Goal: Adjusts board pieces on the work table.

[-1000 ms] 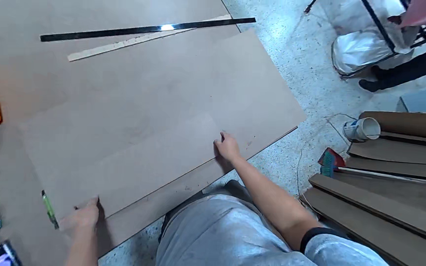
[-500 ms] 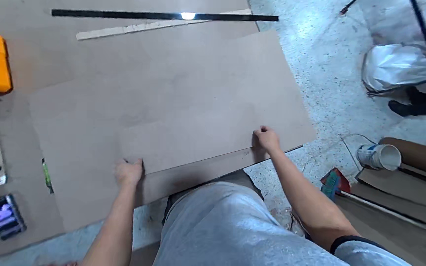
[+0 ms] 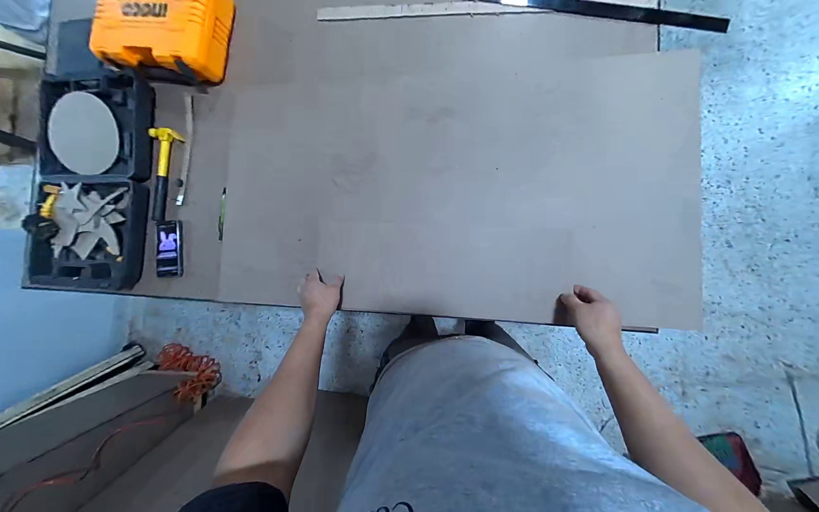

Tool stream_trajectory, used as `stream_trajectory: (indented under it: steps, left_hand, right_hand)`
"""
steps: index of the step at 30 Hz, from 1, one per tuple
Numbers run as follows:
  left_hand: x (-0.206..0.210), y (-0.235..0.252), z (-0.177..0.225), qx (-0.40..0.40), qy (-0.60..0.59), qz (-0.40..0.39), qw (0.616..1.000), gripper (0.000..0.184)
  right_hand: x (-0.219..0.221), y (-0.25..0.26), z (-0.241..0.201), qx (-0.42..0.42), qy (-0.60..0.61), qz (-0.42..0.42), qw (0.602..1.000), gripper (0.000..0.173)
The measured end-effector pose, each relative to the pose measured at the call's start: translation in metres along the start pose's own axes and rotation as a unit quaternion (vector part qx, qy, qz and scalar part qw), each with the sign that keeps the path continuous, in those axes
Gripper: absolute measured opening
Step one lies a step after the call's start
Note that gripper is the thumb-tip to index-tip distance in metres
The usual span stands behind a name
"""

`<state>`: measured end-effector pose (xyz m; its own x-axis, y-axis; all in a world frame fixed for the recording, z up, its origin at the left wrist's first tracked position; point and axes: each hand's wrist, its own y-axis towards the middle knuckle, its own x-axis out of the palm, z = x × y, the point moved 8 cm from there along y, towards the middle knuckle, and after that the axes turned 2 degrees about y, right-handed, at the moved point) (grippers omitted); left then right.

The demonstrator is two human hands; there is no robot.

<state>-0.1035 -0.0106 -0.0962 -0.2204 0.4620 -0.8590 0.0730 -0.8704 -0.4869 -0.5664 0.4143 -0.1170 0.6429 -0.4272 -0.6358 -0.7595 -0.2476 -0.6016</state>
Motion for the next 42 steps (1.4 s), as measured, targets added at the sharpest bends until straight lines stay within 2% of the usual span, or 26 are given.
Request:
stream_trajectory:
  steps: [3, 5, 9, 11, 14, 17, 20, 25, 28, 32, 36, 39, 42]
  left_hand:
    - [0.004, 0.006, 0.031, 0.030, -0.008, -0.018, 0.999, 0.077]
    - [0.005, 0.015, 0.083, 0.095, 0.005, -0.025, 0.995, 0.077]
    - [0.034, 0.015, 0.232, 0.253, 0.050, -0.048, 0.965, 0.076]
    - [0.060, -0.004, 0.314, 0.333, 0.072, -0.077, 0.937, 0.077]
    - [0.105, -0.042, 0.416, 0.423, 0.108, -0.122, 0.891, 0.084]
    - [0.147, -0.074, 0.503, 0.484, 0.142, -0.134, 0.853, 0.090]
    - [0.180, -0.096, 0.577, 0.501, 0.164, -0.119, 0.841, 0.093]
    - [0.213, -0.119, 0.677, 0.512, 0.166, -0.119, 0.834, 0.091]
    - [0.224, -0.125, 0.721, 0.535, 0.171, -0.126, 0.818, 0.091]
    - [0.220, -0.133, 0.747, 0.513, 0.144, -0.143, 0.834, 0.078]
    - [0.187, -0.120, 0.718, 0.488, 0.119, -0.129, 0.855, 0.069]
    - [0.143, -0.082, 0.655, 0.444, 0.100, -0.108, 0.884, 0.066]
    - [0.101, -0.034, 0.543, 0.375, 0.061, -0.055, 0.924, 0.077]
  right_hand:
    - [-0.002, -0.025, 0.031, 0.057, 0.008, 0.018, 0.998, 0.034]
    - [-0.006, -0.042, 0.062, 0.110, 0.022, 0.040, 0.993, 0.033]
    - [-0.019, -0.067, 0.135, 0.195, 0.124, 0.080, 0.970, 0.032]
    - [-0.031, -0.075, 0.163, 0.223, 0.166, 0.108, 0.955, 0.034]
    - [-0.059, -0.078, 0.192, 0.246, 0.195, 0.137, 0.939, 0.034]
    - [-0.078, -0.068, 0.211, 0.268, 0.252, 0.106, 0.924, 0.037]
    - [-0.080, -0.056, 0.220, 0.293, 0.327, 0.042, 0.898, 0.036]
    - [-0.069, -0.039, 0.206, 0.300, 0.403, 0.000, 0.865, 0.035]
    - [-0.066, -0.025, 0.200, 0.293, 0.399, -0.045, 0.868, 0.039]
    - [-0.073, -0.020, 0.201, 0.277, 0.408, -0.061, 0.868, 0.039]
    - [-0.078, -0.041, 0.174, 0.196, 0.473, -0.131, 0.849, 0.032]
    - [-0.065, -0.048, 0.135, 0.135, 0.466, -0.220, 0.847, 0.029]
    - [-0.024, -0.043, 0.092, 0.102, 0.399, -0.265, 0.872, 0.032]
